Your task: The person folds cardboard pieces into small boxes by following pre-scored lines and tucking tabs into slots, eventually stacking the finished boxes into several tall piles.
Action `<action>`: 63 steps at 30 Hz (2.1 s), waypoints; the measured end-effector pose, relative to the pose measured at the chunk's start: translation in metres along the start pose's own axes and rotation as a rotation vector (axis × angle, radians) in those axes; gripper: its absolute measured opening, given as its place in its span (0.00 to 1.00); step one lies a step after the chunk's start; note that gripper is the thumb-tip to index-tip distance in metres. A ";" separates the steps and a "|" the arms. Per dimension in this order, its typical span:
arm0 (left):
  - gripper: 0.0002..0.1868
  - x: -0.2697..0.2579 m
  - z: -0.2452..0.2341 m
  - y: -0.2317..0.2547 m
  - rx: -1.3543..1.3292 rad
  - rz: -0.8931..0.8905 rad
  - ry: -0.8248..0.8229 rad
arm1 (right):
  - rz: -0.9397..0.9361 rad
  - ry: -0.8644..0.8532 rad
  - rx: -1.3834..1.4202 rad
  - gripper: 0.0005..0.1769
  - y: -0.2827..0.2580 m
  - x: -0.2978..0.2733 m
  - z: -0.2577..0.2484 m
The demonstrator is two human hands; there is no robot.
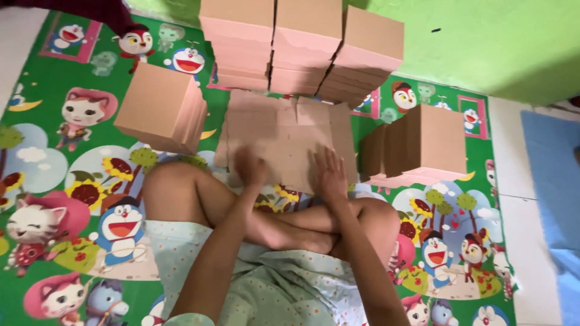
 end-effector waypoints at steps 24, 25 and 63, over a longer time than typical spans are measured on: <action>0.57 0.027 -0.072 0.014 0.387 -0.467 -0.766 | 0.510 -0.091 0.379 0.29 0.062 0.030 -0.006; 0.55 0.031 -0.082 0.029 0.458 -0.437 -0.756 | 0.581 -0.265 0.415 0.38 0.084 0.032 0.018; 0.28 -0.013 -0.030 -0.060 -0.082 -0.503 -0.117 | 0.801 -0.972 0.479 0.41 0.031 0.043 -0.021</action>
Point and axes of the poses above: each hand's wrist, its own x-axis towards the middle knuckle, its own z-axis out of the palm, y = z × x, the point moved 4 cm from there along x, towards the middle knuckle, and after that the axes turned 13 degrees about -y, right-handed, at the moved point
